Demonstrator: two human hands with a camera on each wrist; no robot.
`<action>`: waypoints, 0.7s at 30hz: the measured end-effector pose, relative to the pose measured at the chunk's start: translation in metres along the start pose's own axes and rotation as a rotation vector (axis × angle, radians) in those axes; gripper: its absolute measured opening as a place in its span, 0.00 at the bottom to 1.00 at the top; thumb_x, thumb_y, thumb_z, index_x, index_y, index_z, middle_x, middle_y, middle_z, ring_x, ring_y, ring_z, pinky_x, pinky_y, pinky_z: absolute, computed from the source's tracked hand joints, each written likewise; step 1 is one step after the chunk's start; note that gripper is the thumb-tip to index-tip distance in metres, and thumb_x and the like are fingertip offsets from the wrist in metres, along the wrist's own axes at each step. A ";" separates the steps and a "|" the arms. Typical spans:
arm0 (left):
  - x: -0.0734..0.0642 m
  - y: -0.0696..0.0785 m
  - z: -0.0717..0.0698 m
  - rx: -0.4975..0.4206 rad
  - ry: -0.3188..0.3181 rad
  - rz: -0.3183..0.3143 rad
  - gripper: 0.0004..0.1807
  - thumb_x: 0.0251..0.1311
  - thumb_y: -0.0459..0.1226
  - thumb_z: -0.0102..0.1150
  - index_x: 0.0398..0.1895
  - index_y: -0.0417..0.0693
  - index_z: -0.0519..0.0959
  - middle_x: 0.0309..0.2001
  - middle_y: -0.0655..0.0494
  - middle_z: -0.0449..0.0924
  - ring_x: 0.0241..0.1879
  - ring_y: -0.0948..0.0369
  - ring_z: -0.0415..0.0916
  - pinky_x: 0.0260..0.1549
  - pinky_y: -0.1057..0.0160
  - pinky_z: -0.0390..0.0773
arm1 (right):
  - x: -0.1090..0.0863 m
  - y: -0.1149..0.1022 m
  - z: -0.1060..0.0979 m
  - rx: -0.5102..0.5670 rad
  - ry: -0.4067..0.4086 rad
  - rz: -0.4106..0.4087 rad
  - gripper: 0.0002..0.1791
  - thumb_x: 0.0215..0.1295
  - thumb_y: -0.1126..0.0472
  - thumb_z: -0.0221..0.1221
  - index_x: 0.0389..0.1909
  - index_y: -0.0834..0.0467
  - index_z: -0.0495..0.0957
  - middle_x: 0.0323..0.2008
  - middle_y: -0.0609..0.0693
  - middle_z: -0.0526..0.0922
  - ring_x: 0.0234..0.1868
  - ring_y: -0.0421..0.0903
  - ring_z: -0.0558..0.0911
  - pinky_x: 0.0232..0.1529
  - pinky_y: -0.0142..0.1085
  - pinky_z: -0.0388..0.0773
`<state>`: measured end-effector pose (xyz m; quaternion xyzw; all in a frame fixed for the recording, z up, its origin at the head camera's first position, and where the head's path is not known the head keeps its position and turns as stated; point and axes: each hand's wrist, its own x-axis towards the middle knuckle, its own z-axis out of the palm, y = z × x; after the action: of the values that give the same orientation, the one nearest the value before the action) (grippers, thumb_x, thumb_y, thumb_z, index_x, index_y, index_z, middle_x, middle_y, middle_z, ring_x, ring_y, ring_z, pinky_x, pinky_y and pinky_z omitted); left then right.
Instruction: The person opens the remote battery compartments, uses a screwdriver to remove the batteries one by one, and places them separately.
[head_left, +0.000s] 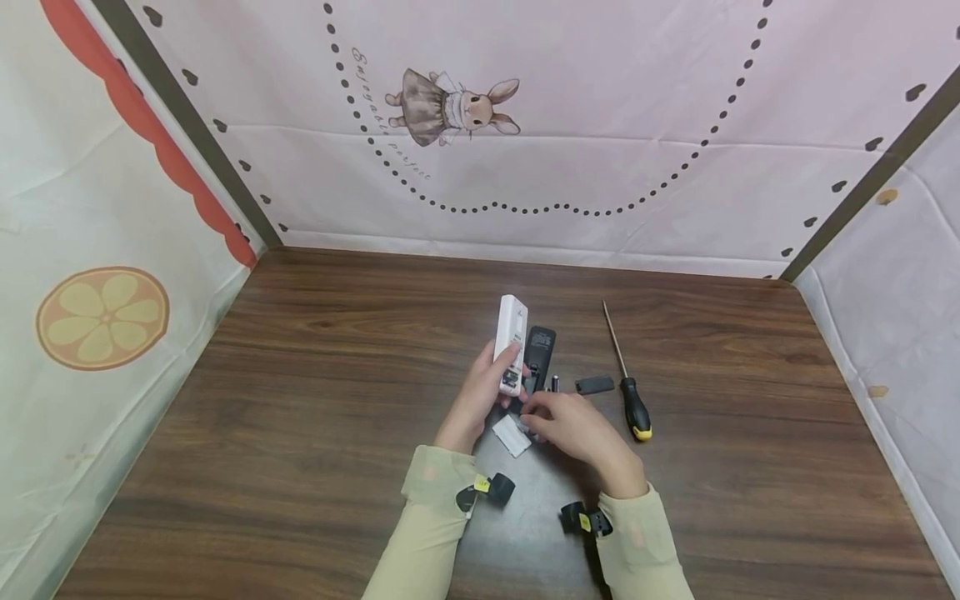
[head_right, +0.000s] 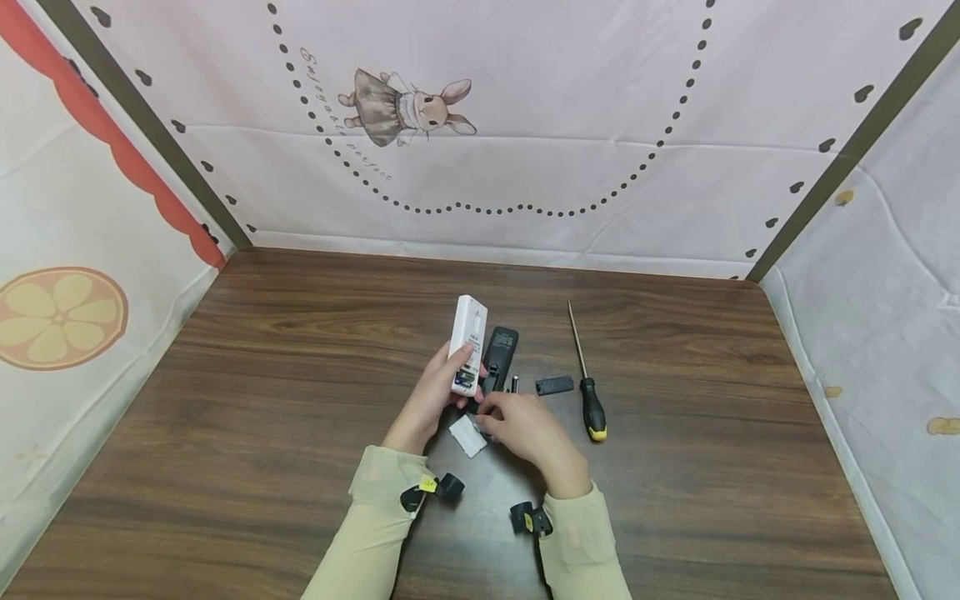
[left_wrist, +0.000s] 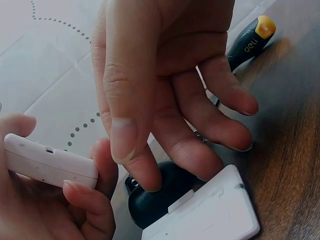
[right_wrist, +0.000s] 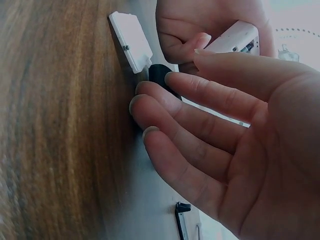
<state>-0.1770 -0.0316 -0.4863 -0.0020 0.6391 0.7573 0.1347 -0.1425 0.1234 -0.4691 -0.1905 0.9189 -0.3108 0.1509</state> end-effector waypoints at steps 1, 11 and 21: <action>0.000 0.000 0.000 -0.001 0.000 0.000 0.26 0.58 0.57 0.47 0.53 0.52 0.65 0.33 0.39 0.74 0.16 0.58 0.74 0.09 0.69 0.62 | 0.000 0.000 0.000 0.000 -0.002 0.001 0.06 0.59 0.53 0.55 0.34 0.49 0.78 0.20 0.40 0.77 0.20 0.35 0.72 0.25 0.32 0.69; 0.000 -0.001 0.000 -0.005 -0.012 0.002 0.28 0.56 0.58 0.47 0.52 0.51 0.65 0.36 0.33 0.72 0.16 0.58 0.74 0.10 0.69 0.61 | -0.001 0.001 -0.002 0.002 -0.018 0.036 0.08 0.60 0.51 0.55 0.36 0.49 0.78 0.18 0.40 0.75 0.19 0.37 0.72 0.22 0.34 0.69; 0.000 -0.001 0.000 -0.012 -0.012 -0.001 0.27 0.56 0.59 0.48 0.51 0.51 0.65 0.36 0.32 0.72 0.16 0.58 0.74 0.10 0.68 0.61 | -0.001 0.002 -0.002 -0.021 -0.007 0.033 0.07 0.59 0.52 0.55 0.35 0.49 0.77 0.18 0.39 0.74 0.19 0.37 0.71 0.22 0.33 0.68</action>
<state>-0.1765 -0.0315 -0.4872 0.0017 0.6337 0.7610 0.1389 -0.1429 0.1262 -0.4686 -0.1779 0.9246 -0.2977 0.1575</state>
